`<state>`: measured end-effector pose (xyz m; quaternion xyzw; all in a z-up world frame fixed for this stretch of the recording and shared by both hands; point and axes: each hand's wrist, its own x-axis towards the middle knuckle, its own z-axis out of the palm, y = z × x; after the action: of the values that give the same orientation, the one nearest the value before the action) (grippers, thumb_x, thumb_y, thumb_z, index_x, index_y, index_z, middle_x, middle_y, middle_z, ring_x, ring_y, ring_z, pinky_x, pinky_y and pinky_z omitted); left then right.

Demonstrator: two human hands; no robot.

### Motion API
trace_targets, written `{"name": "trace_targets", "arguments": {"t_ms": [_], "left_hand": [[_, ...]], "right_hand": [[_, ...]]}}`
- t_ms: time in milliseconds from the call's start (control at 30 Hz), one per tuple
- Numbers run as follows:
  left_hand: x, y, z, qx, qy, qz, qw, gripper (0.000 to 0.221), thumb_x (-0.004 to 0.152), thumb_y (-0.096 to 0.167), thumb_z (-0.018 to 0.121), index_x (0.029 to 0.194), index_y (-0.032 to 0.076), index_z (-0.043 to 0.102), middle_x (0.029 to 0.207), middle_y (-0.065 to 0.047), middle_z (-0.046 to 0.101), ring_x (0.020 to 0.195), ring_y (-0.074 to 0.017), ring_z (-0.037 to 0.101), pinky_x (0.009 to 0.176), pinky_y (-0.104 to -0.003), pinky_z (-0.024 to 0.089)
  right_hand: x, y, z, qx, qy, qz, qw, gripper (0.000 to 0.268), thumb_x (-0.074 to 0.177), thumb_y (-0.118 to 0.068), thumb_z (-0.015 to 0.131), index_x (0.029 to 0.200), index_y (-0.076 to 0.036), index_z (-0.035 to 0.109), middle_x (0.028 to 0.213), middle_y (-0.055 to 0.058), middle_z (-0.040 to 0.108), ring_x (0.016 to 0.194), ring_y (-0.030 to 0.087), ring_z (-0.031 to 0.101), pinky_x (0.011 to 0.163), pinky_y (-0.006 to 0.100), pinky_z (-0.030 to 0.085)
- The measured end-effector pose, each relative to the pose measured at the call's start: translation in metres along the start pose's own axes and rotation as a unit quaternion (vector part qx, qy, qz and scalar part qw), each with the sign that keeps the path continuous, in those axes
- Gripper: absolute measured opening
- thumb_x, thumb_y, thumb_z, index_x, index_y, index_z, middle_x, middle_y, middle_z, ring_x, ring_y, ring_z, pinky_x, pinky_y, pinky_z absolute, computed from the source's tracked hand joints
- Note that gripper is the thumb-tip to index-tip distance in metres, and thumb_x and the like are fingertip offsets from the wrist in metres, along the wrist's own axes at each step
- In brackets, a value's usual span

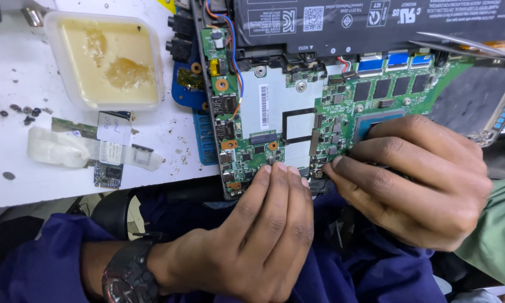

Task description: The person works on a disassembled laptop motherboard, using their fingers to seat and adjust a small edge connector along the board's edge. They then reposition the board and use a small metal tool to work on the fan and heatsink area at the end of the clip.

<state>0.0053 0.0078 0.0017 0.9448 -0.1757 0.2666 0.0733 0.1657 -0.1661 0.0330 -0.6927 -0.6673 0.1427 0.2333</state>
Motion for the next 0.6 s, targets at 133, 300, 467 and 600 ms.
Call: {"name": "trace_targets", "arguments": {"t_ms": [133,300,467,600], "left_hand": [[-0.004,-0.008,-0.010,-0.016,-0.035,0.031,0.999,0.041,0.106,0.005,0.034,0.108,0.001,0.075,0.103,-0.011,0.073,0.096,-0.0204,0.072,0.093,-0.027,0.061],[-0.007,-0.007,-0.014,0.005,-0.050,-0.008,0.999,0.029,0.110,0.013,0.046,0.108,0.006,0.074,0.103,-0.005,0.069,0.097,-0.0200,0.071,0.091,-0.028,0.060],[-0.006,0.000,-0.011,0.014,-0.032,-0.019,0.999,0.028,0.109,0.011,0.046,0.104,0.005,0.073,0.102,-0.009,0.070,0.097,-0.0233,0.071,0.091,-0.031,0.059],[-0.007,0.004,-0.015,0.020,0.015,-0.030,0.999,0.021,0.109,0.009,0.055,0.102,0.002,0.073,0.101,-0.012,0.071,0.097,-0.0244,0.073,0.091,-0.031,0.061]], "right_hand": [[-0.010,0.000,0.014,0.012,0.086,-0.039,0.995,0.012,0.088,-0.002,0.078,0.080,0.005,0.072,0.073,0.019,0.067,0.065,0.033,0.062,0.064,0.039,0.055],[-0.047,-0.007,0.054,-0.063,0.250,-0.005,0.966,0.028,0.088,-0.027,0.081,0.093,0.000,0.073,0.090,0.021,0.072,0.081,0.036,0.063,0.073,0.045,0.054],[-0.055,-0.022,0.085,-0.148,0.275,0.048,0.949,0.035,0.093,-0.038,0.079,0.103,-0.005,0.075,0.105,0.018,0.070,0.098,0.036,0.063,0.091,0.051,0.052],[-0.059,-0.037,0.087,-0.128,0.314,0.076,0.938,0.032,0.095,-0.028,0.077,0.110,0.000,0.071,0.113,0.025,0.068,0.110,0.043,0.067,0.105,0.057,0.055]]}}
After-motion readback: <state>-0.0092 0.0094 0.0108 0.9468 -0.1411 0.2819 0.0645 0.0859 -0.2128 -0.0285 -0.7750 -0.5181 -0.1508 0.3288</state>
